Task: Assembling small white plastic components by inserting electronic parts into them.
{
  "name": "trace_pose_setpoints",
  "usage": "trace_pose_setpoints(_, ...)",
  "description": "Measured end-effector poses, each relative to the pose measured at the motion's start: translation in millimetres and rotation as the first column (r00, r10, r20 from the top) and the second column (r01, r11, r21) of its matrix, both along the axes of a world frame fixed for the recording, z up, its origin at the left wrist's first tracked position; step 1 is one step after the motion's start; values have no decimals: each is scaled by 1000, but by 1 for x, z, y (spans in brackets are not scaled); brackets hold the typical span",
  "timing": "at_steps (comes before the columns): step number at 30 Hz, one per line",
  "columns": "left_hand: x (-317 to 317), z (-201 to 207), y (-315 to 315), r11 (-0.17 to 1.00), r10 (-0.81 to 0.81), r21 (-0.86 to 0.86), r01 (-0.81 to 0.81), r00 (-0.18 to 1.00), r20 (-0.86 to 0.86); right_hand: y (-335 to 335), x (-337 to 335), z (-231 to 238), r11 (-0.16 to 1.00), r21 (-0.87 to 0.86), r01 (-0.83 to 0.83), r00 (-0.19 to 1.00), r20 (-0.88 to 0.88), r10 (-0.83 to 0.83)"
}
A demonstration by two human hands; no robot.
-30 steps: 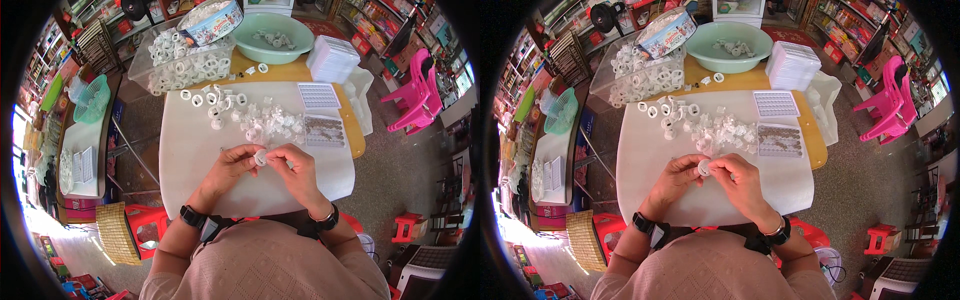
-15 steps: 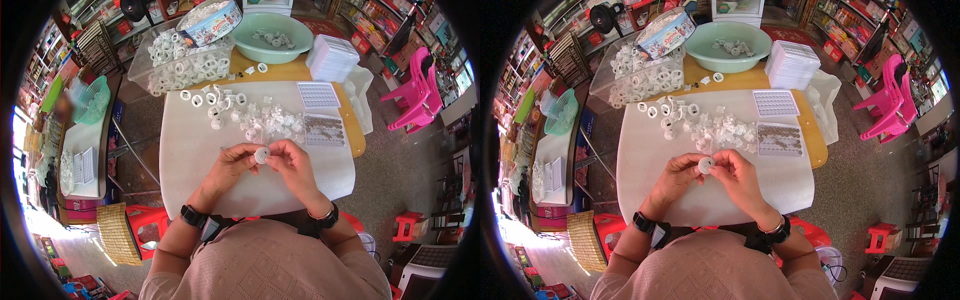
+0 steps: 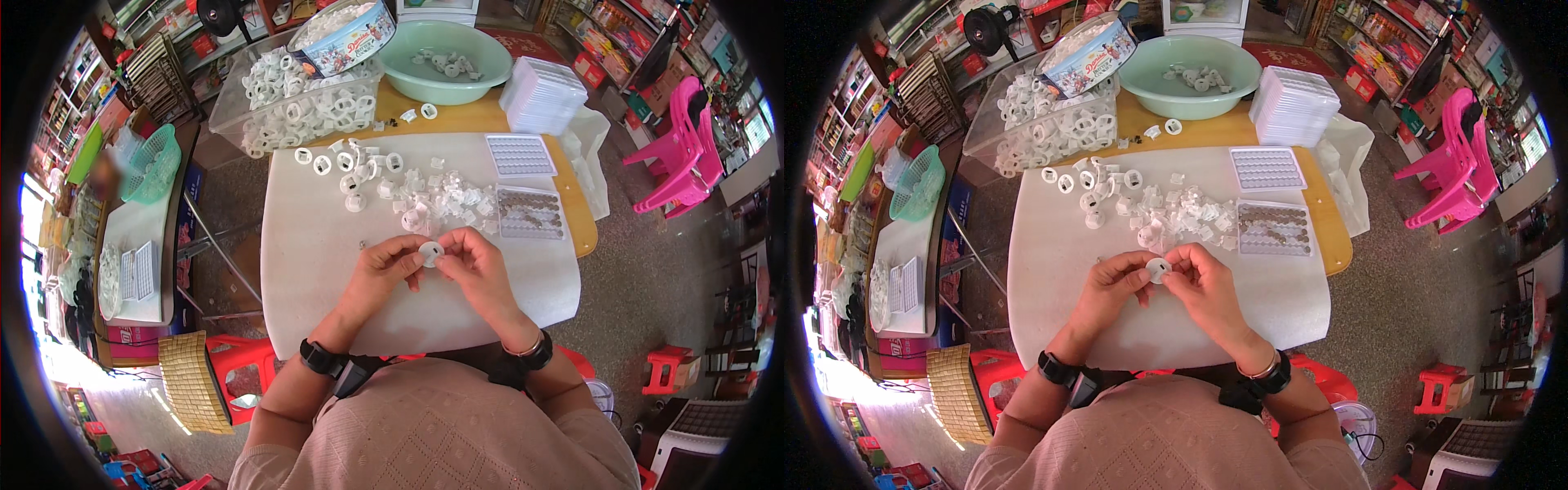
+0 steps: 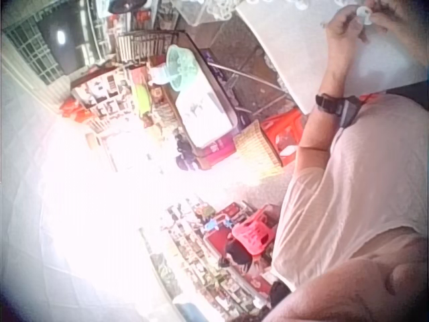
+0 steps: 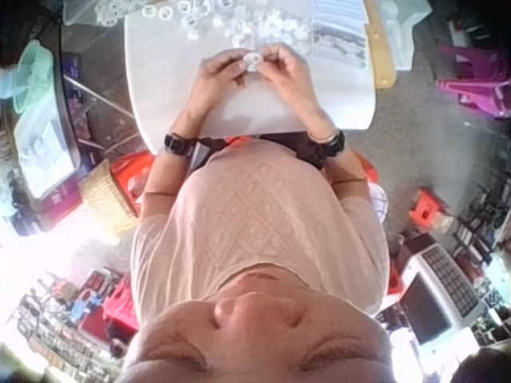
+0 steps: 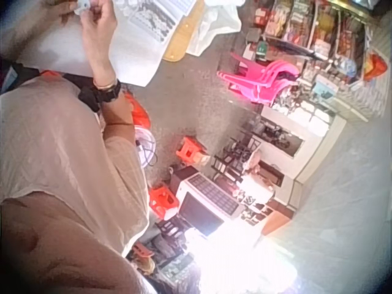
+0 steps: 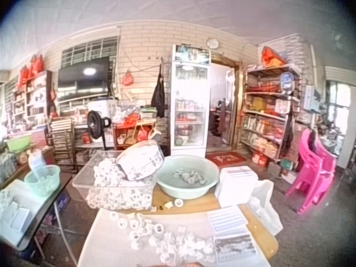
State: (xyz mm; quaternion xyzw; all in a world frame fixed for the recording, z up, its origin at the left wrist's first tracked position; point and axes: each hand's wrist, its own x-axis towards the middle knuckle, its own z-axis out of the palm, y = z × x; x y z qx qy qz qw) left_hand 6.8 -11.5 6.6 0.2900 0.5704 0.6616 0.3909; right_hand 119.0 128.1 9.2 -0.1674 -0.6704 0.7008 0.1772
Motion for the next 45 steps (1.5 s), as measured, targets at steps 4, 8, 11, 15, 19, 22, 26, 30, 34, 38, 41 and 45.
trace_pose_setpoints(4, 6, 7, 2, 998, 26, -47, -29, 998, -49, -4, -1, 1, 996, 75, 56, 998, -22, -54)
trace_pose_setpoints(8, 7, -3, 1, 999, 19, -44, -23, 997, -75, -9, 2, 7, 956, 289, 57, 998, -4, -59)
trace_pose_setpoints(11, 9, -1, 0, 998, 42, -50, -47, 995, -90, -11, 3, 10, 944, 323, 61, 998, -6, -62)
trace_pose_setpoints(15, 8, -1, -1, 998, 43, -37, -46, 997, -63, -14, 3, 15, 952, 305, -19, 994, 112, -16)
trace_pose_setpoints(19, 8, 0, -2, 997, 54, -56, -59, 994, -95, -15, 0, 12, 937, 347, -49, 993, 120, 7)
trace_pose_setpoints(22, 8, -2, -2, 998, 61, -25, -63, 994, -87, -16, -1, 11, 919, 393, -28, 998, 63, 3)
trace_pose_setpoints(26, 7, -1, -2, 999, 50, -16, -51, 998, -39, -15, -1, 16, 956, 292, -39, 996, 87, 14)
trace_pose_setpoints(30, 6, 0, -4, 999, 35, -5, -35, 999, -26, -12, 3, 31, 958, 268, -99, 991, 115, 70)
trace_pose_setpoints(34, 5, 3, -5, 1000, 1, -11, 0, 999, 40, 6, 5, 40, 871, 454, -188, 981, 135, 141)
trace_pose_setpoints(38, 3, 4, -5, 998, 54, 22, -58, 987, 151, 55, -30, 57, 962, 218, -163, 964, 243, 108)
trace_pose_setpoints(41, 2, 3, -6, 1000, -22, -1, 22, 992, 123, 107, -84, 71, 991, 128, -29, 995, 95, 16)
trace_pose_setpoints(45, 3, 5, -3, 998, -51, -44, 54, 997, 51, 134, -127, 89, 987, 27, 157, 974, -173, -150)
